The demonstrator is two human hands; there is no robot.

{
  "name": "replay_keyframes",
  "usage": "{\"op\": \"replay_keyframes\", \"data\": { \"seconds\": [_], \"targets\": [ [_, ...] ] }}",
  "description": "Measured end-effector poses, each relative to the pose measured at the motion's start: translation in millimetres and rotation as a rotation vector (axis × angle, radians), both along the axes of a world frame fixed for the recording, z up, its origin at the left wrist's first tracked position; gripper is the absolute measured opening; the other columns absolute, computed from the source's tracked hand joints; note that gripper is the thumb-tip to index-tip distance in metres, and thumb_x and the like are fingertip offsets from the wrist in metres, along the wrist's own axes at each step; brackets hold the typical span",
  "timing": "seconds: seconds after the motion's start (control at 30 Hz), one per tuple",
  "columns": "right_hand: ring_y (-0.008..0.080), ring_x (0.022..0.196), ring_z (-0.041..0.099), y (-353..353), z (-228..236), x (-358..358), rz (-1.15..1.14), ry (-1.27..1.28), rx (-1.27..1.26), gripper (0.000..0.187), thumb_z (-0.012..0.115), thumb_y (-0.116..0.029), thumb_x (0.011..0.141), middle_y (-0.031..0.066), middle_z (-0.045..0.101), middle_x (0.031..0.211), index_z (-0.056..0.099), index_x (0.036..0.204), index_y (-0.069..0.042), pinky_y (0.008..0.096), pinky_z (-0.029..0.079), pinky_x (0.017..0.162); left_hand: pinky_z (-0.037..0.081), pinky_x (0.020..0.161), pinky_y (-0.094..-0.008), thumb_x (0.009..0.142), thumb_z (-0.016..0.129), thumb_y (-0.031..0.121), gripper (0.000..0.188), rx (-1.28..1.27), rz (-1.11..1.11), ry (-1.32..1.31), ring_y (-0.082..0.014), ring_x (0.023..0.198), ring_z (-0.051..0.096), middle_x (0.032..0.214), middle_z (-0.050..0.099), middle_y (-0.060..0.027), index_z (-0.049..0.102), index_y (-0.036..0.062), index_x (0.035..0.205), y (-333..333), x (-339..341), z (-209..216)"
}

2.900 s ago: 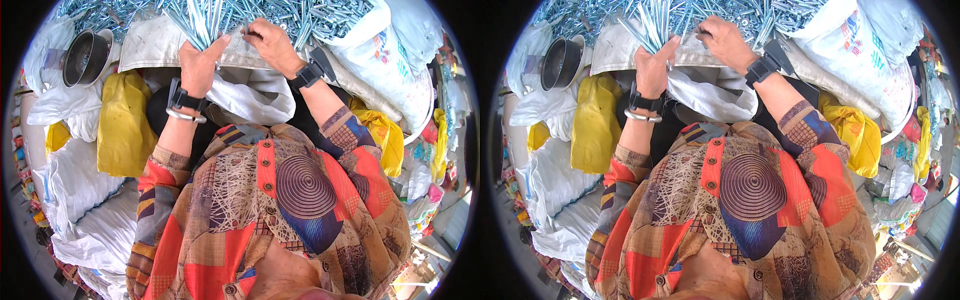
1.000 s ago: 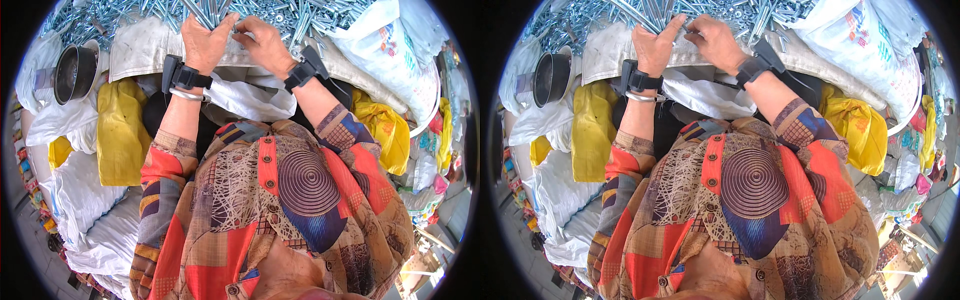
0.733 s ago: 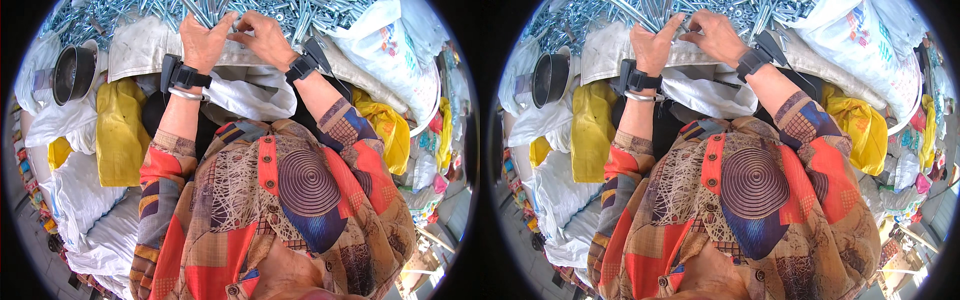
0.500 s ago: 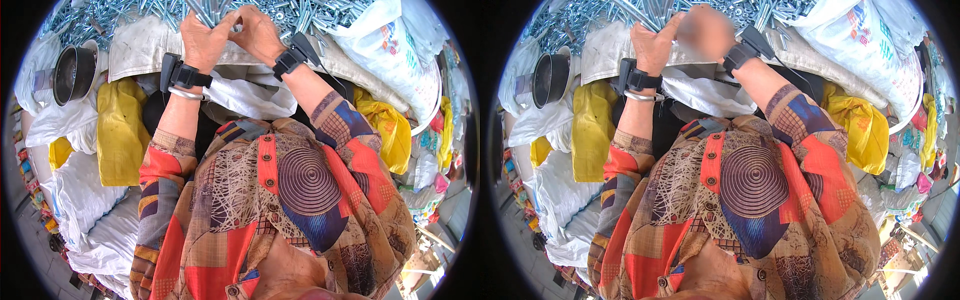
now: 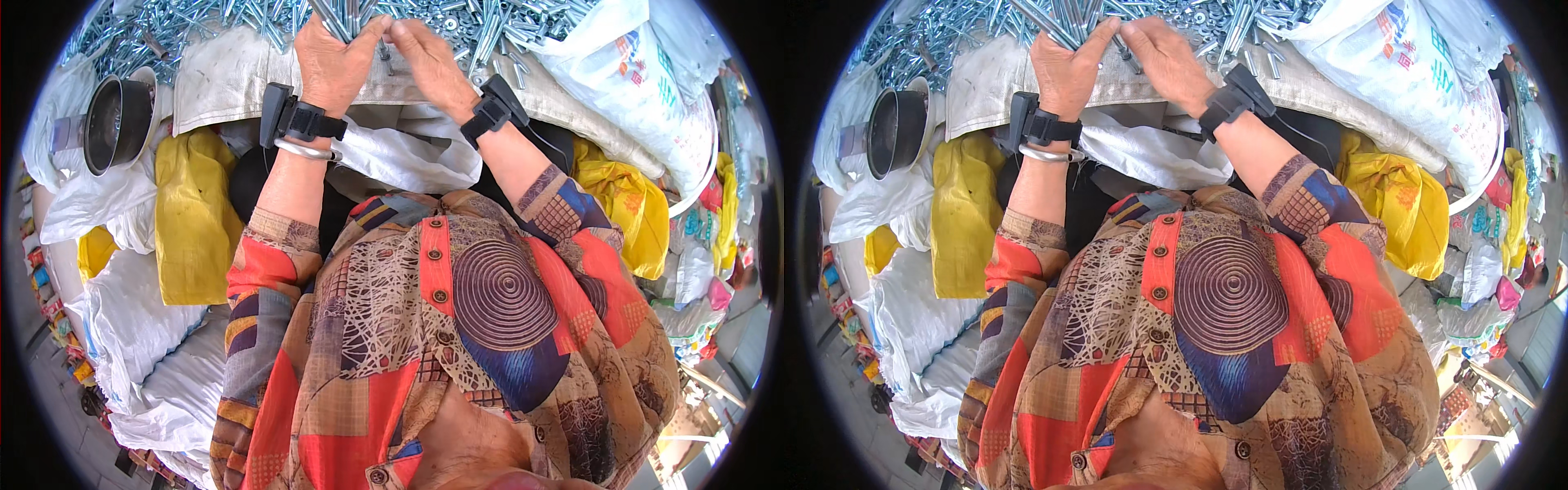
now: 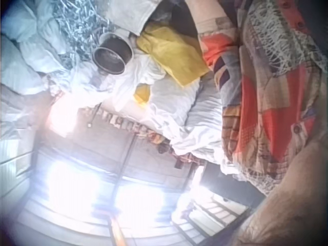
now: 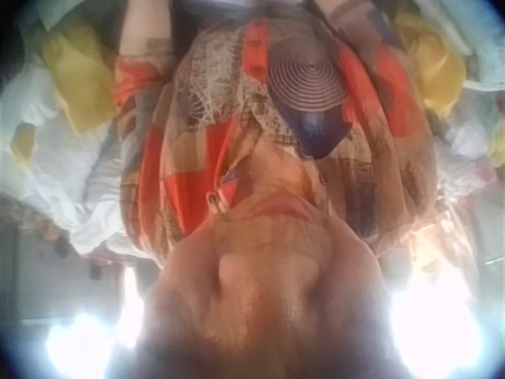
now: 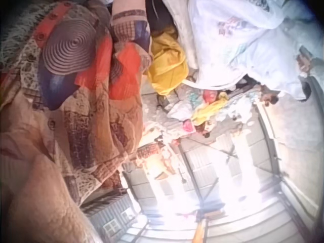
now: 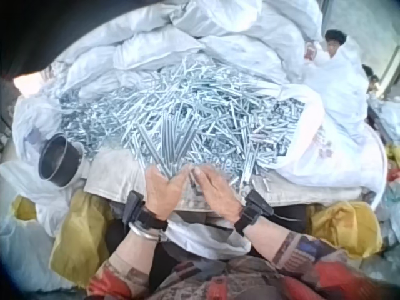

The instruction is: The recorder is sorting metal eye bolts from a large pile and placing them into a bag.

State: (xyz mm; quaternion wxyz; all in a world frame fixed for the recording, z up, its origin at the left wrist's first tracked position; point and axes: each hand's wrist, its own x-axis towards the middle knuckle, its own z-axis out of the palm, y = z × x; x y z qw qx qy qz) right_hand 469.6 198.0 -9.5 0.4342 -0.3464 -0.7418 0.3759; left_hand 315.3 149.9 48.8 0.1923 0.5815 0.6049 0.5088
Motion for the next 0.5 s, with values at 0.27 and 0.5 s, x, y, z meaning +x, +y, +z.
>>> {"op": "replay_keyframes", "data": {
  "seconds": [0.27,0.5],
  "targets": [
    [0.0202,0.099,0.062,5.1,-4.3,-2.8,0.044,0.057,-0.123,0.054,0.040,-0.047,0.105,0.0118,0.067,0.106,0.065,0.110,0.001,0.0325,0.048,0.090,0.053,0.065,-0.0362,0.083,0.073,0.009,0.019,0.125,-0.079,-0.138,-0.0238,0.069,0.068,0.078,0.072,-0.0149,0.069,-0.0069,0.093,1.1,5.7,9.6],
    [0.0201,0.099,0.062,5.0,-2.9,-0.4,0.030,0.042,-0.128,0.059,0.037,-0.051,0.104,0.0104,0.067,0.105,0.064,0.110,0.001,0.0333,0.048,0.091,0.052,0.063,-0.0363,0.084,0.072,0.009,0.018,0.173,-0.020,-0.010,-0.0238,0.068,0.068,0.078,0.071,-0.0153,0.069,-0.0065,0.091,0.1,1.8,1.9]
  ]
}}
